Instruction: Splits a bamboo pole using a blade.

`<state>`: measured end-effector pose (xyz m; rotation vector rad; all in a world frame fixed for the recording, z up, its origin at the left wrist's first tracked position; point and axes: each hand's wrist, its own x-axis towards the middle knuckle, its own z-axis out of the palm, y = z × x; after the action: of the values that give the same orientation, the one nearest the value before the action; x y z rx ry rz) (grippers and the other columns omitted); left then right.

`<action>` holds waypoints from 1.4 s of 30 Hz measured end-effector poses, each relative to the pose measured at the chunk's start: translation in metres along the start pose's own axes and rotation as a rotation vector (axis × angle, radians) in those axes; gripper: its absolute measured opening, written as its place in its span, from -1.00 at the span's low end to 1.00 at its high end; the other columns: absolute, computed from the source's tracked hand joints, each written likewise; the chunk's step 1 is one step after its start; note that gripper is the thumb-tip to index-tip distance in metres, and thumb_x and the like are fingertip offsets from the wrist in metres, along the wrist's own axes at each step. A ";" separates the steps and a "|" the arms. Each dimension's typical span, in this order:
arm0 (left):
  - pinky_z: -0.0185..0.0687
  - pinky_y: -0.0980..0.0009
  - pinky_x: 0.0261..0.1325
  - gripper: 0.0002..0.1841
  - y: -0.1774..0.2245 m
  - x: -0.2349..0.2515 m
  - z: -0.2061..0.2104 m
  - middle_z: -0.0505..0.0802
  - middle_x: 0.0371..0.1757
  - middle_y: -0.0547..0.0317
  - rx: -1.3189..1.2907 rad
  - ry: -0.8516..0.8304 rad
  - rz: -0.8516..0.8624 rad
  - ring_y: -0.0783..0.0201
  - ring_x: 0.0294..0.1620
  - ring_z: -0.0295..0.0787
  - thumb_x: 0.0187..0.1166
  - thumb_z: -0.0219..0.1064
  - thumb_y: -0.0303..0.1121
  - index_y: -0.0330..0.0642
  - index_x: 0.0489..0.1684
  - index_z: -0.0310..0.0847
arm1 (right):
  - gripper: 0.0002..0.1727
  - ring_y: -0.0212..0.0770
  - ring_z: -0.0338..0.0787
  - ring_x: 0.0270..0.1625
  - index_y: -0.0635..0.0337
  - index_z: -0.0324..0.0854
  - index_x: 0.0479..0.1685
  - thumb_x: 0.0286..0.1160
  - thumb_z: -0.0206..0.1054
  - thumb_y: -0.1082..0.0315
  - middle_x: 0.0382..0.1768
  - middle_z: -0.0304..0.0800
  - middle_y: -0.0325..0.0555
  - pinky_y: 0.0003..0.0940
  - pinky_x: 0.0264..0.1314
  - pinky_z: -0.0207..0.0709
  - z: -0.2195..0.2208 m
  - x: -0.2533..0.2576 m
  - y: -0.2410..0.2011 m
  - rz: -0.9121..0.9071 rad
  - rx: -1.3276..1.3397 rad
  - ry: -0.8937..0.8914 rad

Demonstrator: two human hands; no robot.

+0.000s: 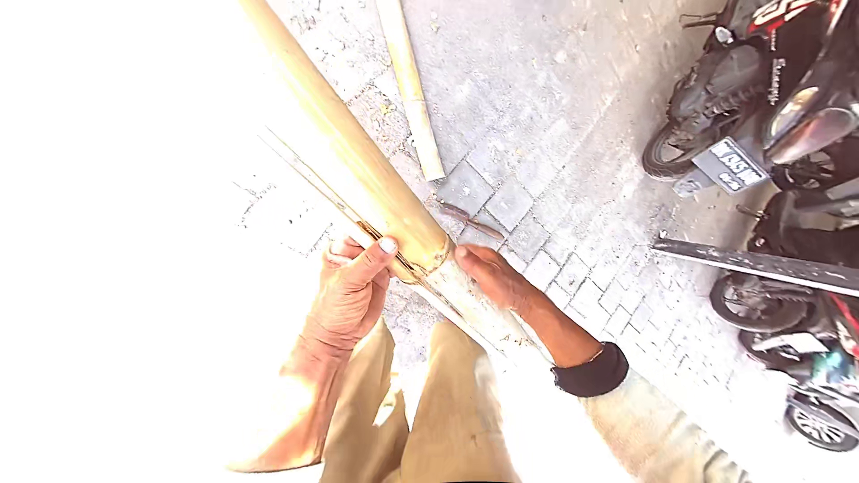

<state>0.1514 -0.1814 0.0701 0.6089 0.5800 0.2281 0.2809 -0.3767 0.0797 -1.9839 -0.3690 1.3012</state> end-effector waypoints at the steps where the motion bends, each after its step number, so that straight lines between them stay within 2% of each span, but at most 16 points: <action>1: 0.88 0.21 0.06 -0.75 0.005 -0.006 0.009 0.89 -0.02 0.05 0.005 0.004 -0.008 0.21 -0.06 0.90 0.51 0.49 -0.38 -0.11 0.09 0.67 | -0.36 -0.12 0.80 0.19 0.19 0.66 0.31 0.78 -0.06 -0.16 0.07 0.84 0.01 0.07 0.31 0.65 -0.004 -0.008 -0.013 -0.037 -0.119 0.049; 5: 0.87 0.21 0.11 -0.75 0.027 -0.034 0.049 0.87 0.03 0.05 0.063 0.000 -0.001 0.20 -0.02 0.88 0.60 0.41 -0.44 -0.16 0.19 0.63 | -0.22 -0.07 0.69 0.46 0.22 0.50 0.57 0.65 0.10 -0.26 0.36 0.74 0.05 0.07 0.55 0.53 -0.016 -0.021 -0.106 -0.205 -0.269 0.233; 7: 0.88 0.22 0.09 -0.72 0.033 -0.044 0.071 0.88 0.02 0.05 0.080 -0.022 0.028 0.19 -0.03 0.89 0.57 0.42 -0.47 -0.18 0.21 0.63 | -0.24 -0.11 0.77 0.34 0.22 0.52 0.55 0.60 0.20 -0.23 0.28 0.78 0.02 0.02 0.42 0.63 -0.013 -0.022 -0.156 -0.251 -0.246 0.250; 9: 0.88 0.23 0.12 -0.67 0.038 -0.053 0.088 0.88 0.05 0.10 0.122 -0.068 0.069 0.22 -0.01 0.89 0.55 0.43 -0.50 -0.16 0.25 0.60 | -0.21 -0.15 0.81 0.11 0.17 0.53 0.44 0.45 0.33 -0.31 0.05 0.79 -0.04 -0.03 0.13 0.72 -0.007 -0.022 -0.192 -0.213 -0.226 0.251; 14: 0.87 0.22 0.13 -0.62 0.047 -0.081 0.104 0.87 0.04 0.10 0.262 -0.013 0.120 0.21 0.01 0.88 0.52 0.43 -0.56 -0.20 0.28 0.54 | -0.07 -0.17 0.81 -0.16 0.13 0.54 0.28 0.04 0.58 -0.42 -0.20 0.77 -0.09 -0.05 -0.19 0.74 0.005 -0.032 -0.209 -0.173 -0.144 0.347; 18: 0.90 0.29 -0.03 -0.67 0.049 -0.123 0.086 0.90 0.00 0.04 0.350 -0.066 0.155 0.11 -0.07 0.92 0.62 0.39 -0.46 -0.15 0.29 0.48 | -0.24 -0.20 0.78 -0.29 0.11 0.58 0.09 0.14 0.58 -0.35 -0.32 0.74 -0.14 -0.11 -0.31 0.68 0.003 -0.051 -0.218 -0.187 -0.120 0.418; 23: 0.94 0.14 -0.10 -0.70 0.065 -0.135 0.099 0.92 -0.11 -0.12 0.170 -0.106 0.146 0.01 -0.20 0.96 0.48 0.52 -0.46 -0.19 0.13 0.64 | -0.32 -0.15 0.75 -0.34 0.18 0.62 -0.01 0.31 0.51 -0.30 -0.36 0.72 -0.06 -0.09 -0.31 0.67 -0.004 -0.069 -0.230 -0.200 -0.010 0.381; 25: 0.93 0.16 -0.11 -0.55 0.069 -0.133 0.095 0.91 -0.09 -0.23 0.049 -0.184 0.071 -0.01 -0.19 0.96 0.45 0.59 -0.26 -0.24 0.23 0.61 | -0.41 -0.13 0.74 -0.32 0.21 0.64 -0.10 0.51 0.39 -0.24 -0.35 0.71 -0.02 -0.10 -0.28 0.66 -0.005 -0.085 -0.237 -0.213 0.077 0.330; 26: 0.92 0.20 -0.12 -0.45 0.072 -0.133 0.095 0.91 -0.09 -0.21 0.037 -0.205 0.025 0.03 -0.20 0.96 0.40 0.63 -0.17 -0.22 0.29 0.57 | -0.44 -0.12 0.77 -0.28 0.22 0.65 -0.05 0.58 0.34 -0.19 -0.31 0.74 0.00 -0.09 -0.22 0.69 -0.005 -0.094 -0.240 -0.219 0.093 0.289; 28: 0.91 0.21 -0.10 -0.47 0.077 -0.135 0.099 0.89 -0.13 -0.11 0.070 -0.219 0.001 0.10 -0.22 0.93 0.38 0.64 -0.11 -0.17 0.24 0.64 | -0.44 -0.12 0.88 -0.06 0.22 0.64 0.27 0.62 0.33 -0.11 -0.09 0.88 0.01 -0.01 0.02 0.78 -0.009 -0.112 -0.239 -0.272 -0.005 0.219; 30: 0.91 0.21 -0.08 -0.61 0.083 -0.137 0.102 0.88 -0.16 -0.02 0.132 -0.228 0.024 0.15 -0.22 0.90 0.40 0.62 -0.12 -0.13 0.05 0.75 | -0.28 -0.10 0.77 0.33 0.15 0.48 0.61 0.58 0.33 -0.12 0.30 0.78 0.00 0.05 0.39 0.65 -0.022 -0.136 -0.229 -0.354 -0.300 0.224; 31: 0.91 0.19 -0.09 -0.66 0.086 -0.137 0.102 0.88 -0.16 -0.04 0.160 -0.217 0.027 0.13 -0.22 0.90 0.39 0.62 -0.13 -0.13 -0.03 0.77 | -0.20 -0.07 0.68 0.41 0.10 0.41 0.69 0.53 0.34 -0.18 0.37 0.70 -0.01 0.08 0.44 0.58 -0.030 -0.149 -0.219 -0.374 -0.456 0.275; 34: 0.91 0.13 -0.08 -0.66 0.095 -0.140 0.106 0.89 -0.14 -0.15 0.223 -0.163 0.018 0.03 -0.20 0.92 0.39 0.61 -0.20 -0.22 -0.03 0.75 | -0.16 -0.04 0.61 0.50 0.02 0.44 0.68 0.44 0.39 -0.25 0.45 0.64 -0.04 0.12 0.51 0.54 -0.040 -0.193 -0.170 -0.341 -0.600 0.358; 38: 0.91 0.07 -0.03 -0.68 0.101 -0.149 0.132 0.87 -0.17 -0.14 0.236 -0.111 0.021 0.03 -0.20 0.91 0.38 0.59 -0.27 -0.26 -0.05 0.70 | -0.20 -0.08 0.58 0.57 0.02 0.38 0.71 0.53 0.36 -0.19 0.50 0.61 -0.04 0.04 0.64 0.46 -0.025 -0.225 -0.096 -0.219 -0.401 0.213; 40: 0.91 0.09 -0.04 -0.71 0.101 -0.151 0.149 0.87 -0.21 -0.09 0.227 -0.098 0.034 0.08 -0.23 0.90 0.39 0.59 -0.29 -0.24 -0.07 0.71 | -0.20 -0.10 0.57 0.59 0.05 0.32 0.75 0.58 0.31 -0.17 0.53 0.60 -0.01 0.02 0.67 0.42 -0.022 -0.229 -0.075 -0.209 -0.272 0.161; 42: 0.91 0.12 -0.06 -0.73 0.099 -0.151 0.162 0.86 -0.23 -0.07 0.215 -0.116 0.060 0.10 -0.26 0.89 0.40 0.59 -0.32 -0.25 -0.08 0.73 | -0.09 -0.10 0.56 0.59 0.03 0.22 0.82 0.49 0.39 -0.18 0.56 0.55 0.02 0.01 0.66 0.43 -0.025 -0.234 -0.069 -0.219 -0.188 0.138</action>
<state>0.1174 -0.2339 0.3044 0.8432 0.4780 0.1864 0.2082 -0.4759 0.2919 -2.1068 -0.6414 1.0179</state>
